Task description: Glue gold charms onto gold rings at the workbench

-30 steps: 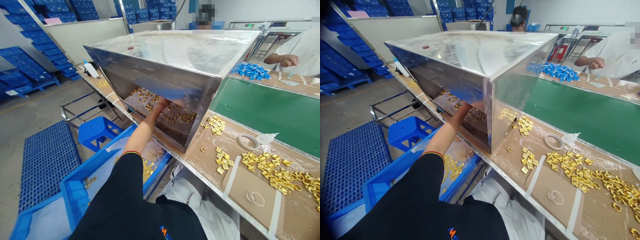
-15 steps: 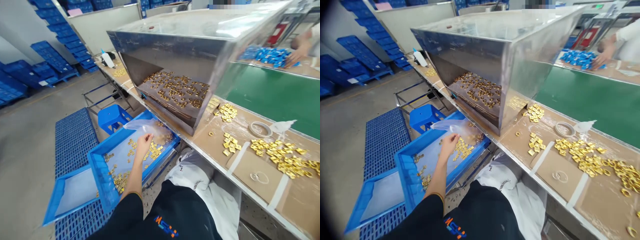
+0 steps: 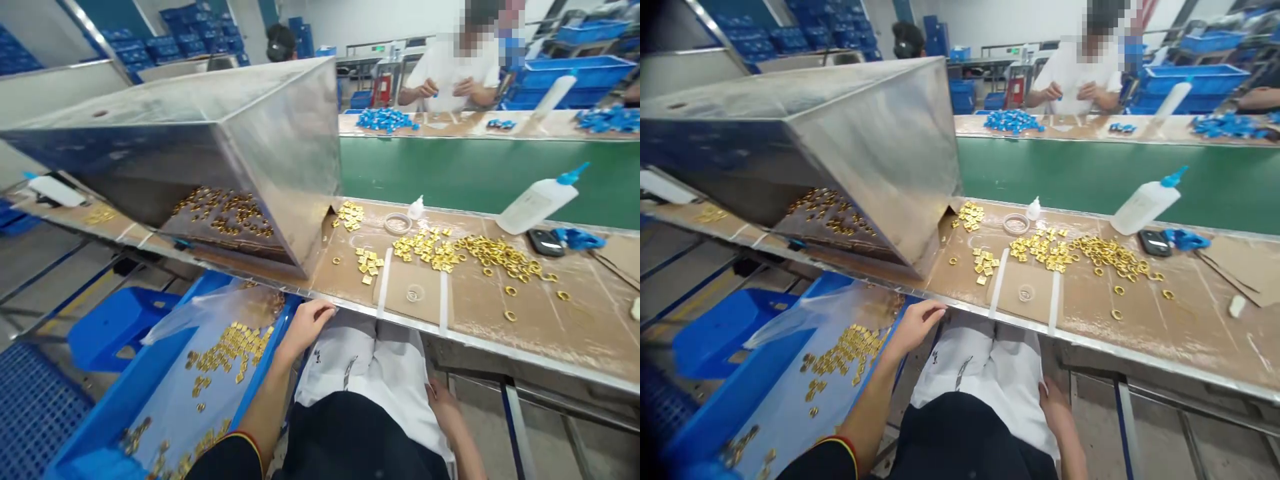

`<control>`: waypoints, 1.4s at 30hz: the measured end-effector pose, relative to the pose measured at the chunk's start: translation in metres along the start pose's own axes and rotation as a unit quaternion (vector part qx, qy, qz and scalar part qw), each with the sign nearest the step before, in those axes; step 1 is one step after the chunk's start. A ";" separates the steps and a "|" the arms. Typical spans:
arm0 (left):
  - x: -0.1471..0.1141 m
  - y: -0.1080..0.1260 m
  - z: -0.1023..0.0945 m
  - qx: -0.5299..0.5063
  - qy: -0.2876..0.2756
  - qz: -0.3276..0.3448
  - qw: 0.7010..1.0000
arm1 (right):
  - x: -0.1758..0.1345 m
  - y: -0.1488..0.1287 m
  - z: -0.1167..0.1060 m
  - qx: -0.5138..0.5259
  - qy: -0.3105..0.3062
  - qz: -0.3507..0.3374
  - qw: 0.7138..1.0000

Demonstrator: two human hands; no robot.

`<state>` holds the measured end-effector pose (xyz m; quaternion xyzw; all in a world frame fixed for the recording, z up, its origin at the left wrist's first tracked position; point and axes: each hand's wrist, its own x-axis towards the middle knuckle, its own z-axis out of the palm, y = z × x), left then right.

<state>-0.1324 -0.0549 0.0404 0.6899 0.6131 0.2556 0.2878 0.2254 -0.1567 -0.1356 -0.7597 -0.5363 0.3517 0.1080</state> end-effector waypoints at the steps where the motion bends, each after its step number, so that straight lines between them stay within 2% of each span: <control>1: 0.018 0.008 0.011 0.010 0.010 0.017 1.000 | -0.002 -0.003 -0.003 0.013 -0.003 0.007 1.000; 3: 0.053 0.020 0.032 0.025 0.021 0.038 0.999 | -0.007 -0.010 -0.015 0.039 -0.010 0.017 0.999; 6: 0.095 0.029 0.054 0.044 0.037 0.052 0.997 | -0.019 -0.025 -0.046 0.093 -0.045 0.005 0.995; 8: 0.112 0.031 0.062 0.053 0.045 0.055 0.996 | -0.029 -0.038 -0.070 0.151 -0.065 -0.018 0.986; 10: 0.121 0.032 0.064 0.068 0.044 0.057 0.995 | -0.037 -0.052 -0.091 0.194 -0.058 -0.030 0.979; 12: 0.126 0.032 0.061 0.105 0.028 0.060 0.992 | -0.040 -0.065 -0.107 0.207 -0.024 -0.041 0.977; 15: 0.130 0.035 0.050 0.198 -0.022 0.049 0.979 | -0.034 -0.080 -0.122 0.207 0.077 -0.068 0.973; 19: 0.136 0.048 0.032 0.328 -0.103 0.029 0.939 | -0.006 -0.096 -0.135 0.221 0.178 -0.125 0.951; 23: 0.139 0.060 0.022 0.427 -0.171 0.044 0.887 | 0.028 -0.109 -0.145 0.235 0.211 -0.170 0.933; 26: 0.137 0.057 0.021 0.452 -0.185 0.086 0.868 | 0.045 -0.118 -0.144 0.244 0.222 -0.190 0.925; 28: 0.135 0.047 0.020 0.432 -0.176 0.118 0.877 | 0.051 -0.122 -0.139 0.253 0.221 -0.207 0.919; 30: 0.132 0.032 0.021 0.383 -0.142 0.155 0.900 | 0.053 -0.125 -0.133 0.258 0.230 -0.213 0.914; 33: 0.127 0.006 0.022 0.265 -0.027 0.210 0.941 | 0.054 -0.124 -0.125 0.257 0.251 -0.203 0.911; 35: 0.123 -0.009 0.023 0.181 0.045 0.223 0.957 | 0.054 -0.122 -0.123 0.255 0.251 -0.198 0.913; 39: 0.110 -0.020 0.028 0.037 0.137 0.156 0.978 | 0.053 -0.120 -0.126 0.247 0.245 -0.210 0.914; 42: 0.091 -0.009 0.038 -0.107 0.145 0.090 0.979 | 0.049 -0.124 -0.128 0.254 0.228 -0.231 0.911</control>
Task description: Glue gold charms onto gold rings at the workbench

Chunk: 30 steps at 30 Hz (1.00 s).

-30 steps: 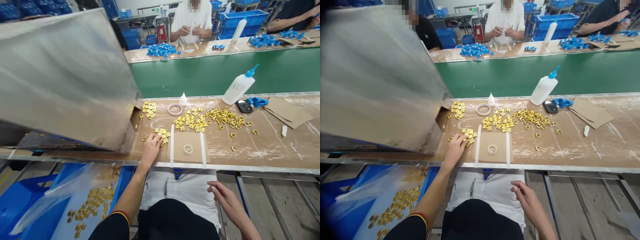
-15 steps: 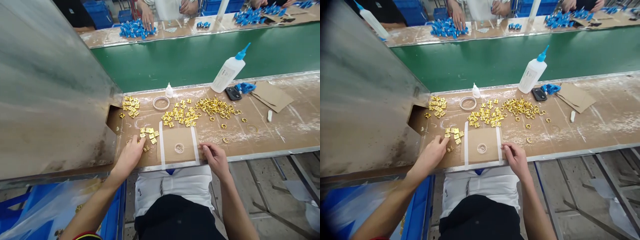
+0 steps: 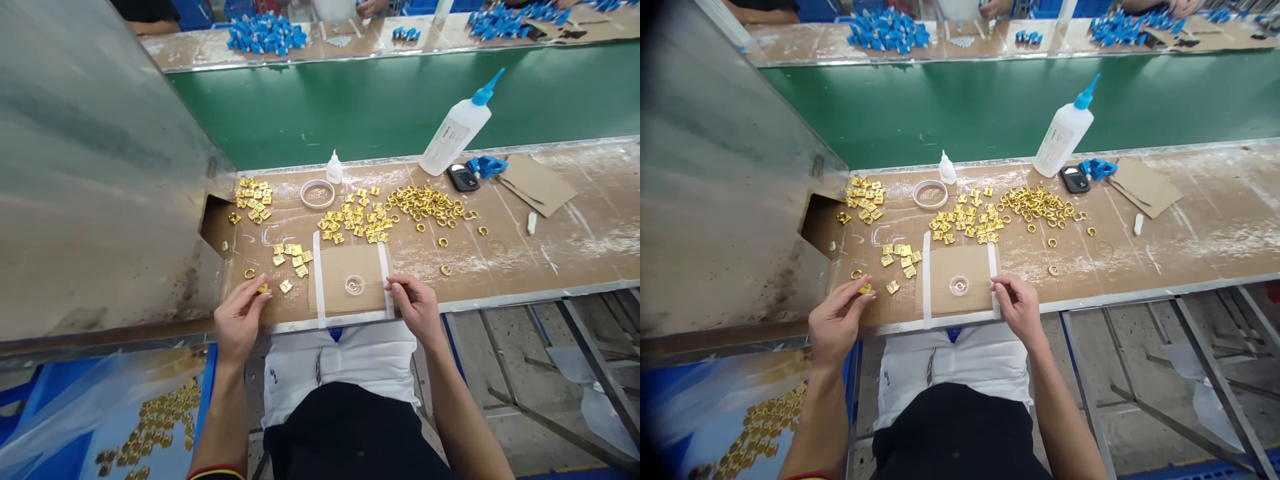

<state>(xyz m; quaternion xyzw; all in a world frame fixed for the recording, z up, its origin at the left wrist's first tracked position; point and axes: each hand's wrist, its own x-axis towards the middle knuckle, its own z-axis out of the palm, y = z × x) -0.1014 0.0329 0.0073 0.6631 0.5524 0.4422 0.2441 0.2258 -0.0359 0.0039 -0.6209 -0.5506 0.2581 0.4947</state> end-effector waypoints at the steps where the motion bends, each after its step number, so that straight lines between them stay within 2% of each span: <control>1: -0.007 0.007 0.005 -0.055 -0.008 -0.018 0.998 | 0.000 -0.003 0.001 0.010 -0.010 -0.006 1.000; 3: -0.020 0.022 0.019 -0.158 -0.041 -0.038 0.986 | 0.000 -0.009 0.007 0.030 -0.036 -0.020 0.999; 6: -0.031 0.041 0.046 -0.296 -0.085 -0.057 0.949 | 0.000 -0.014 0.020 0.048 -0.065 -0.023 0.996; 8: -0.033 0.048 0.063 -0.361 -0.094 -0.070 0.925 | 0.000 -0.014 0.026 0.054 -0.053 -0.008 0.997; 10: -0.031 0.050 0.074 -0.387 -0.109 -0.074 0.913 | 0.001 -0.013 0.030 0.052 -0.038 0.002 0.998; 14: -0.026 0.050 0.082 -0.353 -0.161 -0.059 0.920 | 0.006 -0.015 0.031 0.016 -0.041 -0.027 0.999; 18: -0.027 0.048 0.079 -0.222 -0.144 -0.005 0.964 | 0.011 -0.019 0.032 -0.013 -0.043 -0.052 0.998; 20: -0.028 0.048 0.077 -0.168 -0.146 0.023 0.975 | 0.011 -0.021 0.033 -0.026 -0.047 -0.055 0.997; 25: -0.028 0.049 0.076 -0.132 -0.172 0.046 0.975 | 0.011 -0.021 0.031 -0.040 -0.044 -0.058 0.997; 30: -0.027 0.050 0.078 -0.123 -0.161 0.064 0.977 | 0.013 -0.018 0.030 -0.029 -0.046 -0.057 0.997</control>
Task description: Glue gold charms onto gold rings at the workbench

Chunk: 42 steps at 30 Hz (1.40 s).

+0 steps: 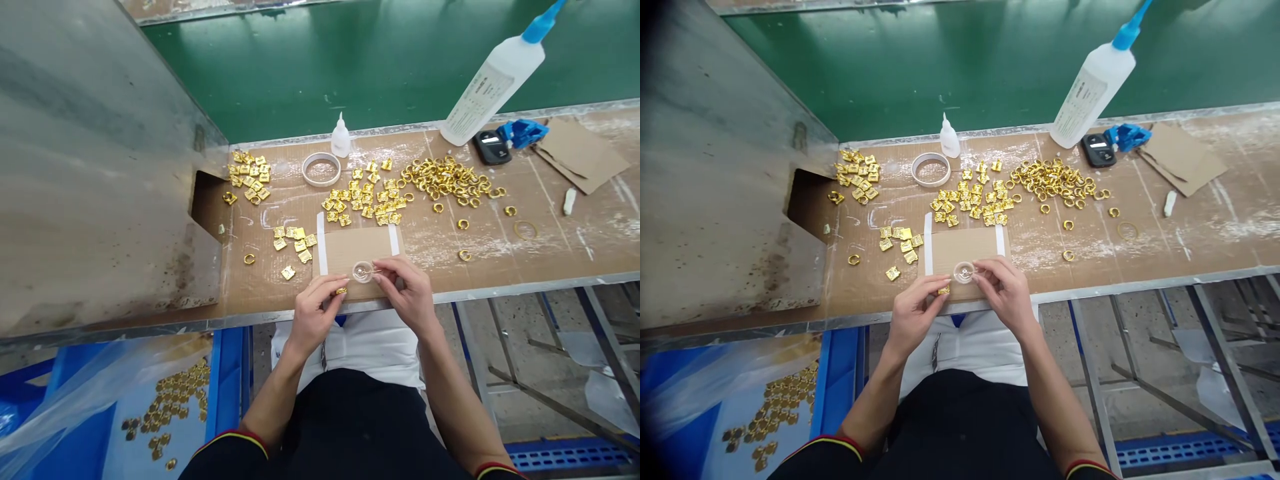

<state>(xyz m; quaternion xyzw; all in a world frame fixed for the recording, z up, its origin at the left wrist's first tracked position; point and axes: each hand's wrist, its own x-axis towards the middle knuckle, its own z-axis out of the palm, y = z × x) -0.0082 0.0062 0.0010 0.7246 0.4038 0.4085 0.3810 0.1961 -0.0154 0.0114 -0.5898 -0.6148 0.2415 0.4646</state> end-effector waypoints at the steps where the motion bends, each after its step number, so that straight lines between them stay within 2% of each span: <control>1: 0.000 0.000 0.000 0.003 0.002 0.005 1.000 | -0.001 0.000 -0.001 0.004 0.007 -0.002 1.000; 3: -0.001 0.000 0.000 0.003 0.004 0.003 1.000 | -0.008 -0.003 -0.004 0.002 0.046 -0.001 0.999; 6: -0.004 0.001 -0.002 -0.018 -0.004 -0.003 1.000 | -0.029 -0.012 -0.009 -0.014 0.143 0.021 0.989; 7: -0.006 0.002 -0.002 -0.030 -0.010 0.002 1.000 | -0.038 -0.016 -0.009 -0.012 0.152 0.037 0.988; 8: -0.007 0.003 -0.003 -0.043 -0.017 0.012 0.999 | -0.045 -0.020 -0.009 0.001 0.134 0.060 0.989; 10: -0.009 0.006 -0.002 -0.070 -0.038 0.038 0.996 | -0.057 -0.026 -0.004 0.055 0.049 0.113 0.991; 13: -0.013 0.011 0.003 -0.097 -0.074 0.080 0.989 | -0.063 -0.032 0.005 0.172 -0.051 0.190 0.965; 16: -0.018 0.015 0.007 -0.111 -0.083 0.095 0.986 | -0.060 -0.035 0.009 0.247 -0.092 0.233 0.936; 18: -0.020 0.017 0.009 -0.120 -0.083 0.081 0.986 | -0.057 -0.038 0.008 0.262 -0.104 0.239 0.929; 23: -0.018 0.016 0.009 -0.111 -0.075 0.079 0.988 | -0.052 -0.045 0.004 0.252 -0.116 0.223 0.935; 25: -0.014 0.014 0.008 -0.104 -0.075 0.080 0.989 | -0.051 -0.043 0.001 0.215 -0.111 0.211 0.947; 28: -0.007 0.010 0.005 -0.071 -0.084 0.059 0.992 | -0.044 -0.030 -0.005 0.129 -0.015 0.194 0.972; 30: -0.003 0.008 0.004 -0.046 -0.088 0.047 0.994 | -0.035 -0.019 -0.007 0.105 0.041 0.181 0.977; 33: 0.002 0.006 0.004 -0.033 -0.094 0.027 0.995 | -0.016 -0.007 -0.004 0.117 0.022 0.138 0.983; 36: 0.004 0.005 0.004 -0.026 -0.093 -0.007 0.995 | -0.002 -0.003 0.003 0.083 0.001 0.082 0.993; 42: 0.004 0.006 0.005 -0.020 -0.106 -0.026 0.994 | 0.006 0.004 0.006 0.039 0.018 -0.001 0.999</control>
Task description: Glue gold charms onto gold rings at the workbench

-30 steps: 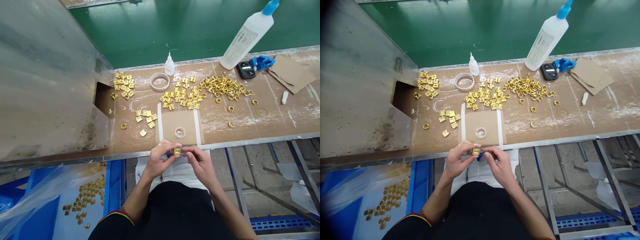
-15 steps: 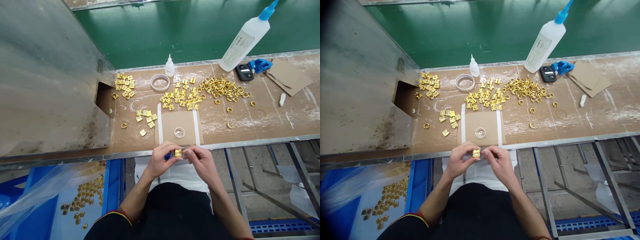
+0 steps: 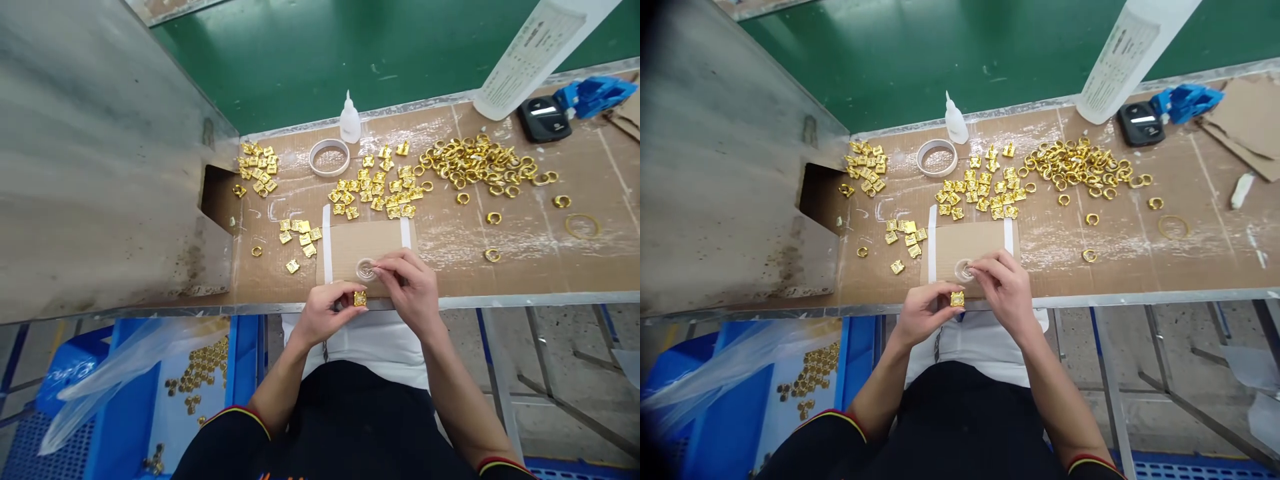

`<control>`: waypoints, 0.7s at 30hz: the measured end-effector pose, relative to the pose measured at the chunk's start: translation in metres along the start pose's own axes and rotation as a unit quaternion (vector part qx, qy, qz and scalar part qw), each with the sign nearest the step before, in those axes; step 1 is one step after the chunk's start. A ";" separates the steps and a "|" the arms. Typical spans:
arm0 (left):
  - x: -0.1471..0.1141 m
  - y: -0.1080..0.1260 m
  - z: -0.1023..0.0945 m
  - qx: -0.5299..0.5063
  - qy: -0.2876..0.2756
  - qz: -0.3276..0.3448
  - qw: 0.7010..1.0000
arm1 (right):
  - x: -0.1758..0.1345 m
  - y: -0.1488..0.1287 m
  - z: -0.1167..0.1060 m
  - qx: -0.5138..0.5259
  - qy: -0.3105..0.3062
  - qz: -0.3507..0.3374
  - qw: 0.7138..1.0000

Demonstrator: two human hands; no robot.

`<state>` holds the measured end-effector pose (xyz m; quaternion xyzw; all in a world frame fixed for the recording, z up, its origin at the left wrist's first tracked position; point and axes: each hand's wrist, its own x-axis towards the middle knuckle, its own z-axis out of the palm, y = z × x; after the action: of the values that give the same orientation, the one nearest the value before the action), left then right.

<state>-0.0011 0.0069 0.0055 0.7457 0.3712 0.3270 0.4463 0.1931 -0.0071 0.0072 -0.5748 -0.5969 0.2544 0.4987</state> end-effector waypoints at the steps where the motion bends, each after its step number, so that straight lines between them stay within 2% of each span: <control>1: 0.000 0.000 0.000 -0.003 -0.001 -0.003 1.000 | 0.002 0.002 -0.001 -0.007 -0.001 -0.008 1.000; 8: 0.001 0.001 0.003 -0.006 0.001 -0.020 1.000 | 0.006 0.004 -0.001 -0.026 -0.022 -0.040 0.999; 15: 0.001 0.005 0.003 -0.036 -0.006 -0.075 0.996 | -0.001 -0.003 0.003 0.000 -0.009 0.017 1.000; 21: -0.004 0.002 0.002 -0.111 -0.002 -0.130 0.985 | -0.002 -0.004 0.004 0.089 0.056 0.078 0.991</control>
<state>-0.0014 0.0024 0.0059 0.6374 0.4256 0.3037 0.5659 0.1876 -0.0091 0.0082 -0.5862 -0.4960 0.3126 0.5591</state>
